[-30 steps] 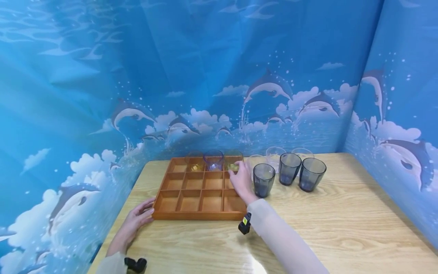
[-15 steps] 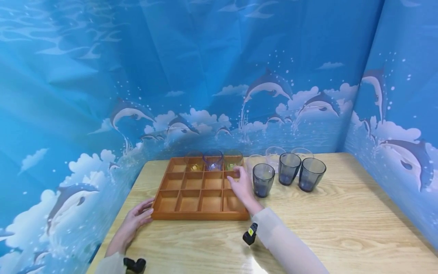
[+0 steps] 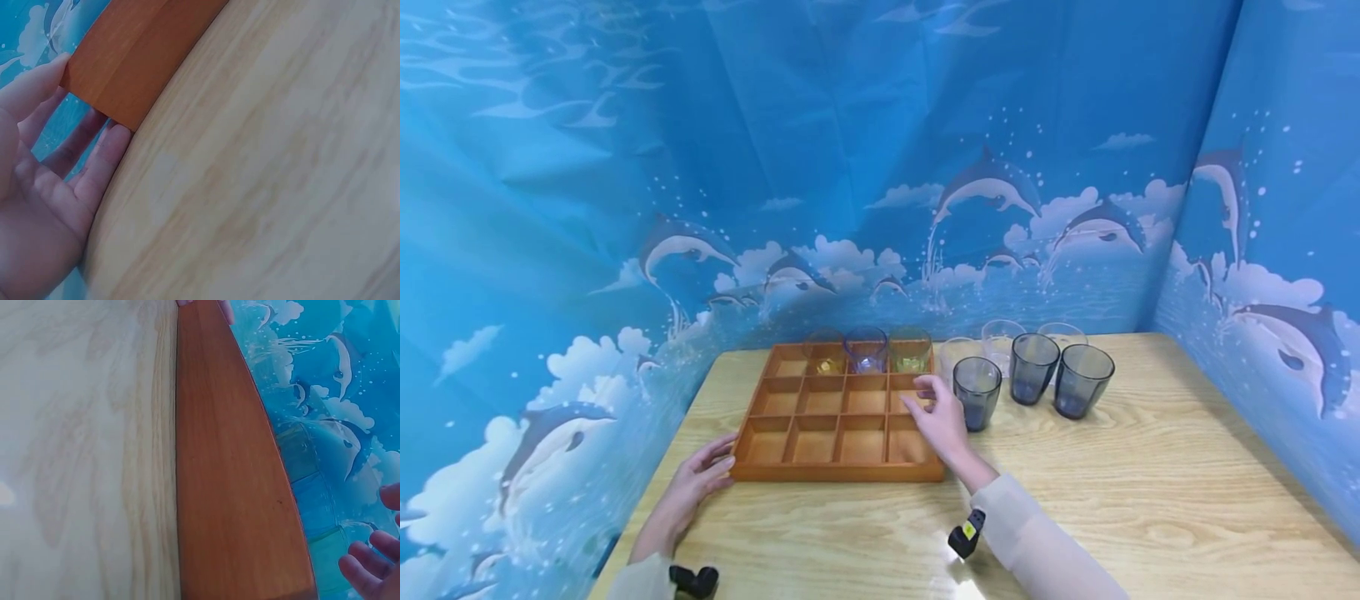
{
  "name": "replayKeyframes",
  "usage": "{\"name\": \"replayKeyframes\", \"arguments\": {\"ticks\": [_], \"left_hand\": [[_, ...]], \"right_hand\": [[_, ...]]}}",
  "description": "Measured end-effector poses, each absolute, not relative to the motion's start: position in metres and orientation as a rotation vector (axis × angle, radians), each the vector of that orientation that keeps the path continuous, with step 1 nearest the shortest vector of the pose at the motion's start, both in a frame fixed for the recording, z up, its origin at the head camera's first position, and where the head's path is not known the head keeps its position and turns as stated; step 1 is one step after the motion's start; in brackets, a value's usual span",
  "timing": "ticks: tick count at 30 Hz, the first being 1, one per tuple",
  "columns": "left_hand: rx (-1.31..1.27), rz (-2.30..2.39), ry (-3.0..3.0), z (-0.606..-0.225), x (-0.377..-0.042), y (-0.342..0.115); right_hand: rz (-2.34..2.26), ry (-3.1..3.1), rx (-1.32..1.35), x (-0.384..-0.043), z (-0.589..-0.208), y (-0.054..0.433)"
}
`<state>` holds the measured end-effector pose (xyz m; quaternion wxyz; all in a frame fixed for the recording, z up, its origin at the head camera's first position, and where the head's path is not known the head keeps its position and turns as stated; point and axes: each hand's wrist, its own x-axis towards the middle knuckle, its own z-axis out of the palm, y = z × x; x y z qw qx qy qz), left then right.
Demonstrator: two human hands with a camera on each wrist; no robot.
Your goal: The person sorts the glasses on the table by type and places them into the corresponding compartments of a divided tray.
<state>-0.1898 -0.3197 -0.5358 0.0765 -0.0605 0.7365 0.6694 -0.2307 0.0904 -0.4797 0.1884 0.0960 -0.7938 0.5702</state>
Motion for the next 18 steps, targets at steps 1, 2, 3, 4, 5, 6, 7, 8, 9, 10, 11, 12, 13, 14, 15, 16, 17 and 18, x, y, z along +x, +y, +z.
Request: {"name": "replayKeyframes", "arguments": {"ticks": [1, 2, 3, 4, 5, 6, 7, 8, 9, 10, 11, 12, 13, 14, 15, 16, 17, 18], "left_hand": [[-0.176, 2.005, 2.209, -0.536, -0.190, -0.319], [-0.169, 2.004, 2.212, -0.536, -0.190, -0.319], [-0.170, 2.001, 2.214, -0.536, -0.190, -0.319], [-0.173, 2.003, 2.214, -0.536, -0.190, -0.320], [-0.171, 2.002, 2.214, -0.537, -0.190, -0.320], [-0.163, 1.998, 2.221, -0.537, -0.190, -0.320], [-0.160, 1.995, 2.224, -0.537, -0.190, -0.320], [-0.164, 1.997, 2.224, -0.537, -0.190, -0.320], [-0.164, 1.999, 2.222, -0.538, -0.190, -0.320], [-0.163, 1.999, 2.226, -0.538, -0.190, -0.320], [-0.158, 2.001, 2.228, -0.538, -0.190, -0.320], [-0.158, 2.005, 2.225, -0.537, -0.190, -0.321], [-0.157, 2.007, 2.220, -0.537, -0.190, -0.320], [-0.155, 2.012, 2.215, -0.537, -0.190, -0.320], [-0.150, 2.013, 2.214, -0.537, -0.190, -0.321], [-0.145, 2.016, 2.213, -0.537, -0.190, -0.321], [-0.141, 2.021, 2.209, -0.537, -0.190, -0.321], [-0.143, 2.020, 2.208, -0.536, -0.189, -0.321]], "right_hand": [[1.595, -2.231, 0.270, -0.229, -0.481, 0.092], [1.593, -2.229, 0.262, -0.228, -0.481, 0.094], [1.590, -2.226, 0.258, -0.227, -0.482, 0.096], [1.599, -2.220, 0.253, -0.225, -0.482, 0.097], [1.607, -2.215, 0.251, -0.224, -0.483, 0.099], [1.626, -2.203, 0.254, -0.223, -0.483, 0.101], [1.638, -2.196, 0.256, -0.221, -0.483, 0.102], [1.654, -2.193, 0.252, -0.219, -0.484, 0.104], [1.670, -2.187, 0.254, -0.217, -0.484, 0.106], [1.689, -2.181, 0.256, -0.214, -0.484, 0.108], [1.699, -2.178, 0.252, -0.211, -0.483, 0.110], [1.690, -2.176, 0.255, -0.206, -0.481, 0.112], [1.677, -2.181, 0.250, -0.202, -0.478, 0.114], [1.672, -2.179, 0.248, -0.197, -0.476, 0.116], [1.659, -2.173, 0.248, -0.192, -0.473, 0.117], [1.639, -2.174, 0.244, -0.188, -0.470, 0.119], [1.618, -2.173, 0.240, -0.184, -0.468, 0.121], [1.600, -2.174, 0.235, -0.180, -0.465, 0.122]]}}
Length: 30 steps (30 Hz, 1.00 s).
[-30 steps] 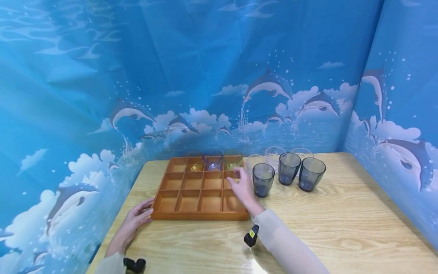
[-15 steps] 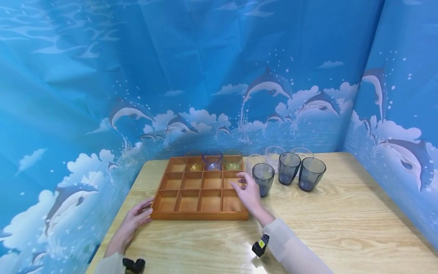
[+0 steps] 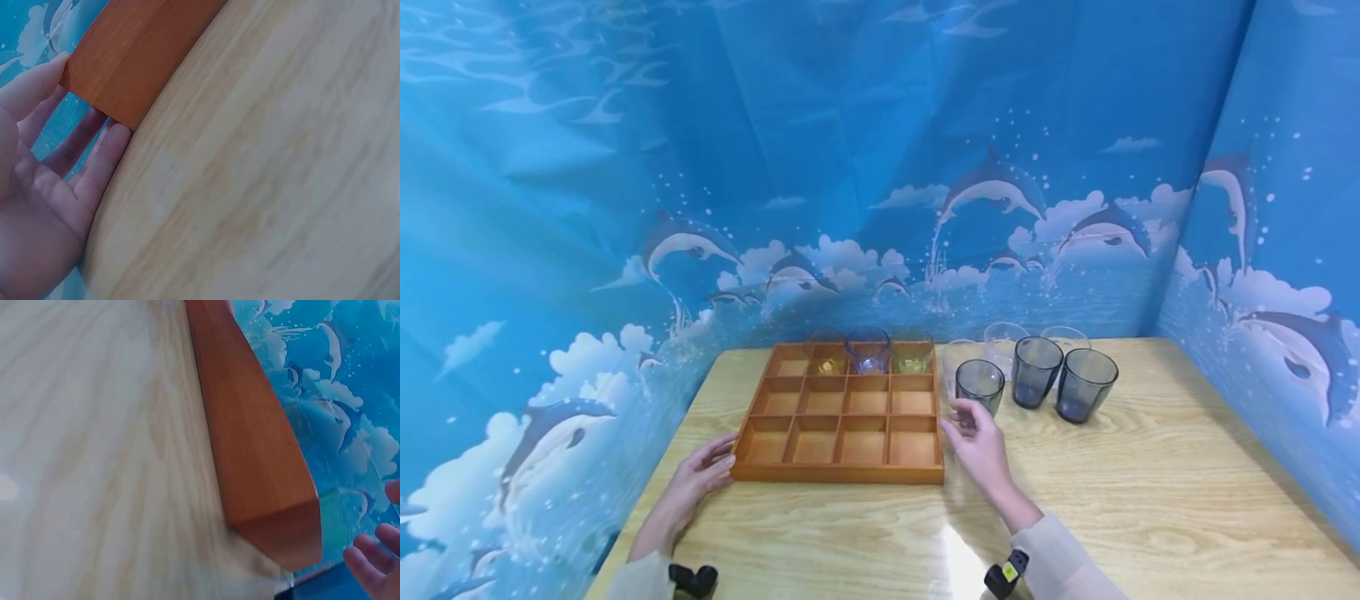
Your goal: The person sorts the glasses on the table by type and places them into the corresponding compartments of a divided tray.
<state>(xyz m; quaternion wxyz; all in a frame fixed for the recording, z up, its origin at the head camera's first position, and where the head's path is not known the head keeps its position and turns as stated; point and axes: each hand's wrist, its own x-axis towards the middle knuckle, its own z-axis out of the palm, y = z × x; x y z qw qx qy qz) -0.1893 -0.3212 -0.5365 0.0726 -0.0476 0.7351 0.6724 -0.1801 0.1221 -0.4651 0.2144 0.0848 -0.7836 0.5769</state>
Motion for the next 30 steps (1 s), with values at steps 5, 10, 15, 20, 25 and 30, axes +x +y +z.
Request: {"name": "replayKeyframes", "arguments": {"ticks": [5, 10, 15, 20, 25, 30], "left_hand": [[-0.153, 2.015, 2.217, -0.535, -0.189, -0.322], [-0.167, 2.021, 2.209, -0.536, -0.189, -0.321], [-0.162, 2.023, 2.207, -0.536, -0.189, -0.320], [-0.176, 2.017, 2.213, -0.536, -0.190, -0.319], [-0.200, 1.995, 2.227, -0.536, -0.190, -0.319], [-0.216, 1.993, 2.223, -0.538, -0.190, -0.319]], "right_hand": [[1.572, -2.156, 0.167, -0.172, -0.462, 0.134], [1.548, -2.104, 0.118, -0.177, -0.468, 0.149], [1.512, -2.050, 0.052, -0.191, -0.489, 0.167], [1.458, -2.014, 0.029, -0.198, -0.497, 0.176], [1.465, -2.073, 0.015, -0.202, -0.495, 0.180], [1.553, -2.166, -0.001, -0.207, -0.499, 0.183]]}}
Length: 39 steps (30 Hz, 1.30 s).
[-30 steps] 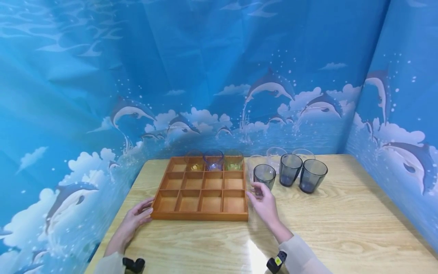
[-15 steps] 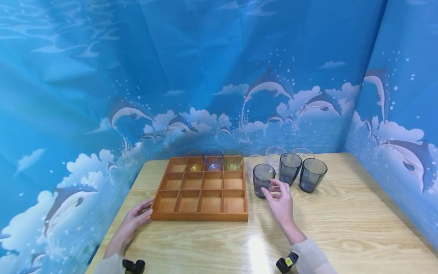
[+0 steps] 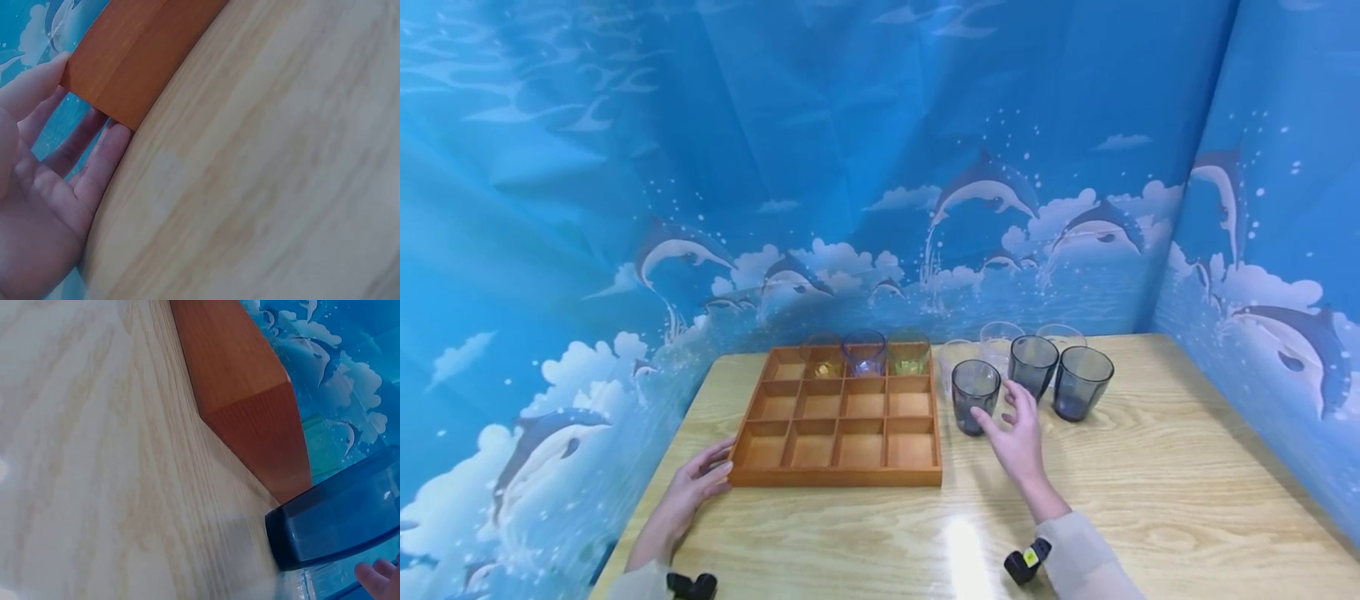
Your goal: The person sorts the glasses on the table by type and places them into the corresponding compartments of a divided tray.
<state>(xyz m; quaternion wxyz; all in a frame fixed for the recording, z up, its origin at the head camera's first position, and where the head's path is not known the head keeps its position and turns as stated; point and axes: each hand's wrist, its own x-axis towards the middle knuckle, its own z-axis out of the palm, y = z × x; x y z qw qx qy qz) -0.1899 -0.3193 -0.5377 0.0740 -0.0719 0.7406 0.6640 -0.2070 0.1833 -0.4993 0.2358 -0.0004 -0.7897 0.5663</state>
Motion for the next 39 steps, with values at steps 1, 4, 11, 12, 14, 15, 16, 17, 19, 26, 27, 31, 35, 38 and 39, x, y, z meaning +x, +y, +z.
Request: {"name": "replayKeyframes", "arguments": {"ticks": [1, 4, 11, 12, 14, 15, 16, 17, 19, 26, 27, 31, 35, 38, 39], "left_hand": [[-0.214, 1.994, 2.224, -0.538, -0.190, -0.319], [-0.210, 1.997, 2.229, -0.537, -0.190, -0.319], [-0.198, 2.019, 2.239, -0.536, -0.188, -0.316], [-0.190, 2.029, 2.234, -0.536, -0.188, -0.316], [-0.190, 2.031, 2.230, -0.536, -0.188, -0.316], [-0.189, 2.032, 2.230, -0.537, -0.188, -0.316], [-0.187, 2.032, 2.228, -0.537, -0.188, -0.317], [-0.185, 2.038, 2.227, -0.537, -0.188, -0.317], [-0.194, 2.031, 2.221, -0.536, -0.188, -0.316], [-0.204, 2.027, 2.220, -0.535, -0.186, -0.316], [-0.210, 2.026, 2.219, -0.536, -0.187, -0.316], [-0.200, 2.029, 2.217, -0.536, -0.187, -0.316], [-0.203, 2.037, 2.209, -0.537, -0.188, -0.316], [-0.208, 2.036, 2.210, -0.536, -0.187, -0.316], [-0.209, 2.037, 2.210, -0.536, -0.188, -0.316]], "right_hand": [[1.573, -2.175, -0.001, -0.208, -0.501, 0.184], [1.616, -2.187, 0.005, -0.211, -0.504, 0.185], [1.617, -2.182, 0.028, -0.218, -0.505, 0.185], [1.617, -2.185, 0.029, -0.219, -0.505, 0.184], [1.618, -2.189, 0.032, -0.220, -0.504, 0.184], [1.622, -2.192, 0.033, -0.221, -0.505, 0.183], [1.630, -2.198, 0.034, -0.222, -0.505, 0.183], [1.635, -2.199, 0.038, -0.223, -0.506, 0.183], [1.647, -2.203, 0.040, -0.226, -0.507, 0.183], [1.719, -2.142, 0.061, -0.230, -0.508, 0.181], [1.726, -2.131, 0.070, -0.230, -0.507, 0.180], [1.748, -2.082, 0.117, -0.224, -0.495, 0.174], [1.748, -2.070, 0.119, -0.219, -0.486, 0.170], [1.749, -2.064, 0.111, -0.221, -0.489, 0.171], [1.762, -2.051, 0.104, -0.224, -0.492, 0.172]]}}
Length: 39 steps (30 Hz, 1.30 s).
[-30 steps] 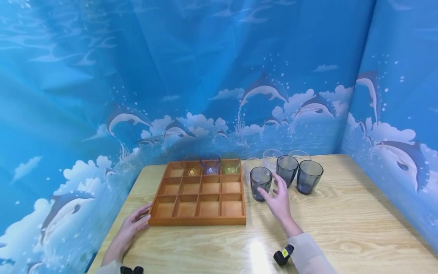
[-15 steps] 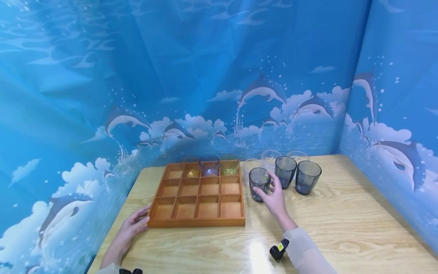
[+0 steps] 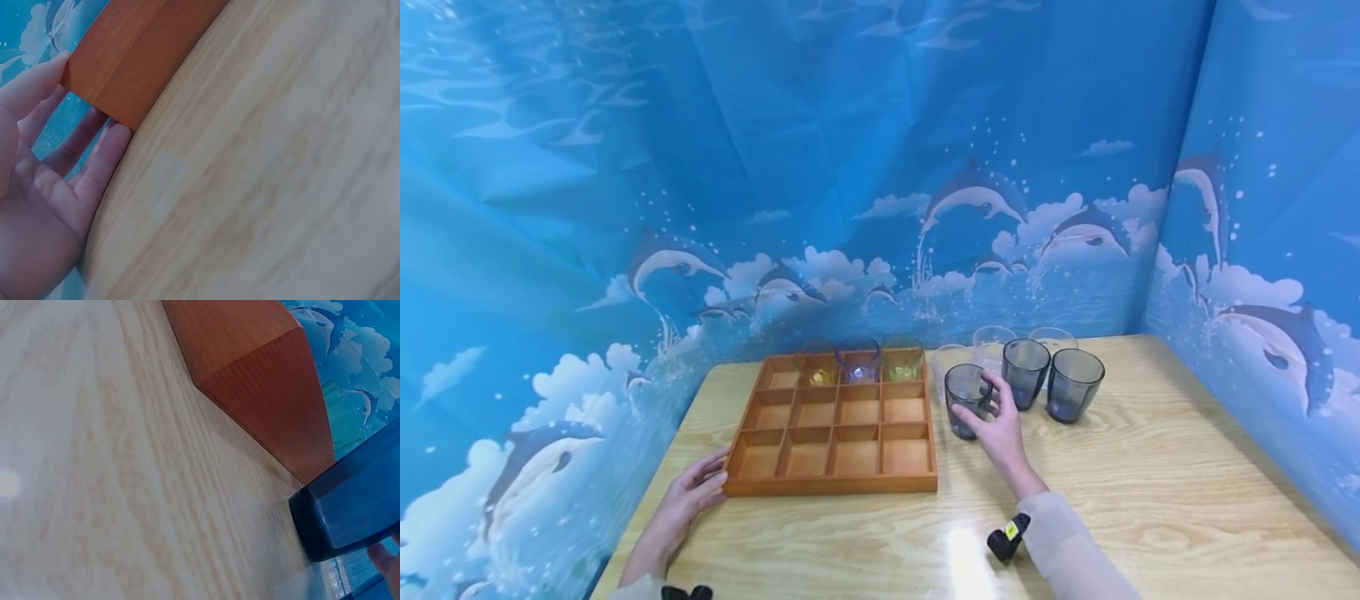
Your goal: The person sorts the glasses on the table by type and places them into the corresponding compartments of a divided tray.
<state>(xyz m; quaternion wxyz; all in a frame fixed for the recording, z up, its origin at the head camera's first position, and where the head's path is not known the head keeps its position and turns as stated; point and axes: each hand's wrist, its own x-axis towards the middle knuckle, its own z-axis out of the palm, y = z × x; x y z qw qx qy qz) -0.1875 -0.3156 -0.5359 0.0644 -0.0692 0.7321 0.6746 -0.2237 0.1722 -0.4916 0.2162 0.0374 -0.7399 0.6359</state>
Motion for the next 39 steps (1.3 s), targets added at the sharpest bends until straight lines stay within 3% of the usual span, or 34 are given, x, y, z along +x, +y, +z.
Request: {"name": "replayKeyframes", "arguments": {"ticks": [7, 26, 39], "left_hand": [[-0.205, 2.021, 2.228, -0.536, -0.188, -0.315], [-0.220, 1.991, 2.259, -0.537, -0.189, -0.316], [-0.251, 1.991, 2.251, -0.538, -0.190, -0.315]], "right_hand": [[1.770, -2.012, 0.039, -0.238, -0.515, 0.181], [1.702, -1.980, 0.063, -0.231, -0.523, 0.184], [1.706, -2.054, 0.156, -0.213, -0.499, 0.174]]}}
